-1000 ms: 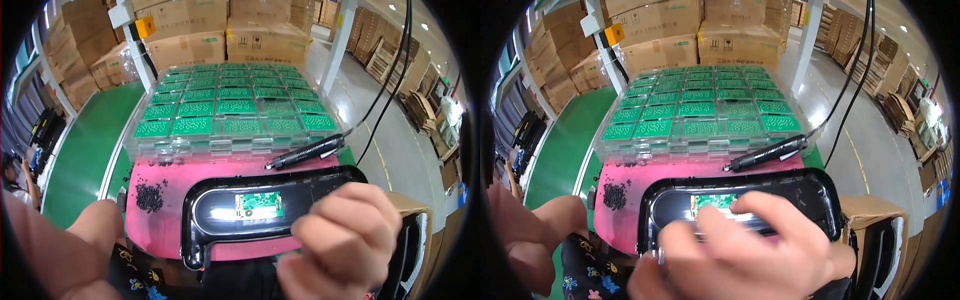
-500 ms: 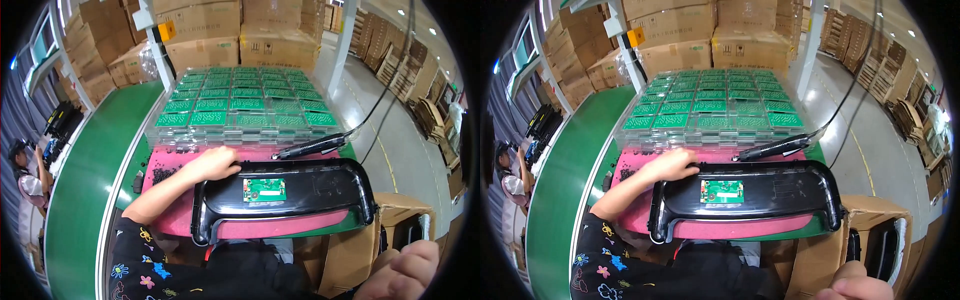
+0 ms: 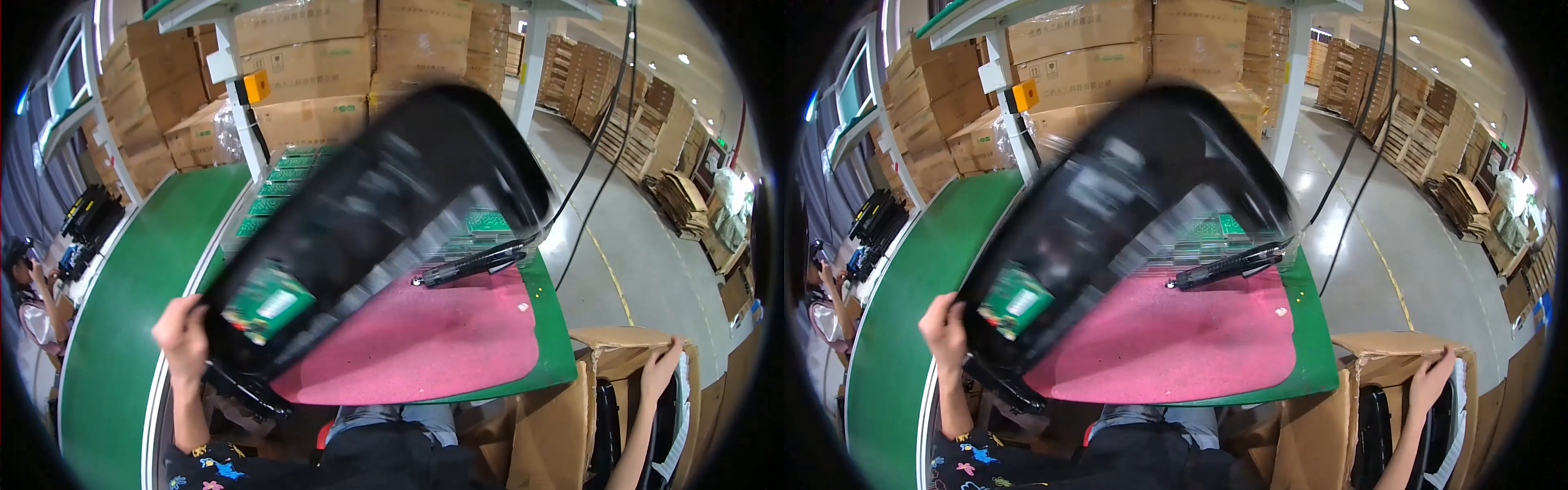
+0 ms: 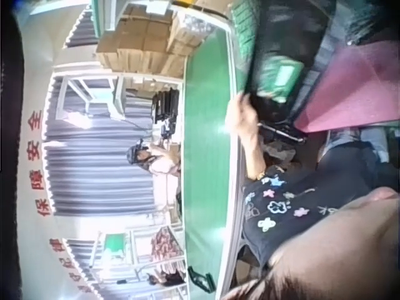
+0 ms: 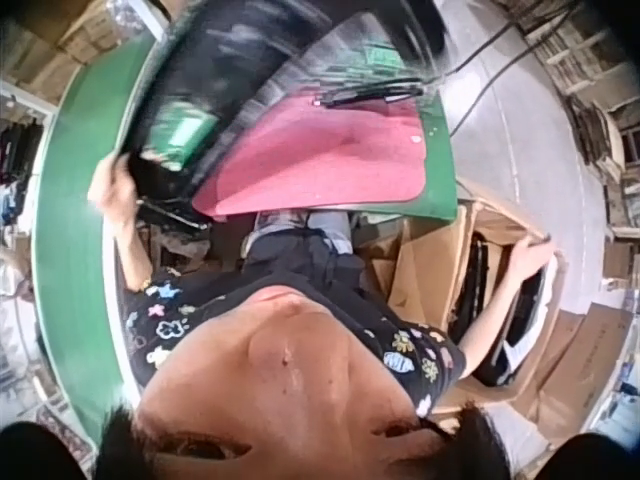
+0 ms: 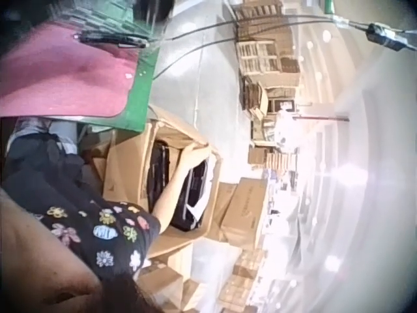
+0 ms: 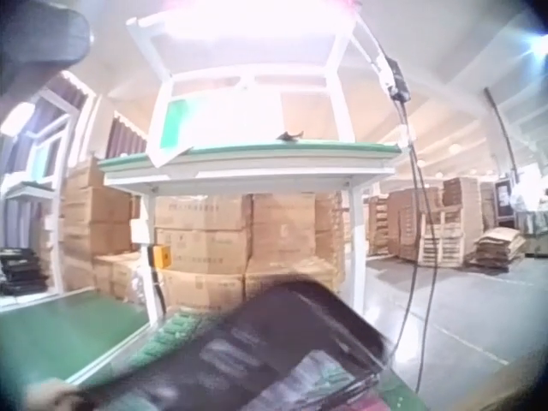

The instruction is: Assembling circuit boards into black plastic housings using an electric screwdriver on a production line.

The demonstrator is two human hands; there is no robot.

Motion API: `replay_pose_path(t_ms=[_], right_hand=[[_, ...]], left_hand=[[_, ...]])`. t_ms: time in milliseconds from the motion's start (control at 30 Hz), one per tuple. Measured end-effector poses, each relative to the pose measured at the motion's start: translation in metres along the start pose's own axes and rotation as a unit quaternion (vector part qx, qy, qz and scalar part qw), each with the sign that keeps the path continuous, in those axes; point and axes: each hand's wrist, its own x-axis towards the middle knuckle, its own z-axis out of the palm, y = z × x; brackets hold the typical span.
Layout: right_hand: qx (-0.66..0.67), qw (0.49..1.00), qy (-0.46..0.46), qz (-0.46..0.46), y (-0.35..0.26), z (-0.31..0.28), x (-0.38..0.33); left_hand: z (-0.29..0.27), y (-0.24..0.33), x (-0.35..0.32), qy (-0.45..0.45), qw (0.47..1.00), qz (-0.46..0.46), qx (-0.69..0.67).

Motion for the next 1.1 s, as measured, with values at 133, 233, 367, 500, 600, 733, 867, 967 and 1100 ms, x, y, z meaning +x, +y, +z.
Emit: replay_pose_path(t_ms=[133, 233, 367, 500, 600, 733, 867, 967, 1100], right_hand=[[-0.209, 0.961, -0.155, 0.093, 0.114, 0.036, -0.089], [-0.323, 0.803, -0.398, 0.304, 0.15, 0.045, -0.173], [-0.321, 0.815, -0.343, 0.34, 0.124, 0.05, -0.253], [-0.265, 0.802, -0.461, 0.274, 0.185, 0.049, -0.255], [-0.257, 0.849, -0.417, 0.197, 0.2, 0.042, -0.266], [-0.244, 0.861, -0.425, 0.139, 0.188, 0.048, -0.263], [-0.252, 0.872, -0.412, 0.082, 0.141, 0.009, -0.214], [-0.25, 0.879, -0.405, 0.036, 0.08, -0.026, -0.173], [-0.112, 0.962, -0.238, 0.072, -0.072, -0.107, -0.117]], left_hand=[[-0.049, -0.069, -0.028, 0.076, 0.934, -0.323, -0.131], [-0.067, -0.071, -0.019, 0.077, 0.817, -0.434, -0.372], [-0.073, -0.096, -0.001, 0.203, 0.738, -0.496, -0.41], [-0.082, -0.167, -0.01, 0.177, 0.719, -0.502, -0.446], [-0.062, -0.215, -0.015, 0.13, 0.685, -0.547, -0.463], [-0.064, -0.32, -0.053, 0.199, 0.682, -0.491, -0.504], [-0.042, -0.364, -0.048, 0.307, 0.627, -0.518, -0.494], [-0.039, -0.377, -0.045, 0.334, 0.69, -0.531, -0.36], [0.037, -0.245, -0.003, 0.267, 0.781, -0.395, -0.404]])
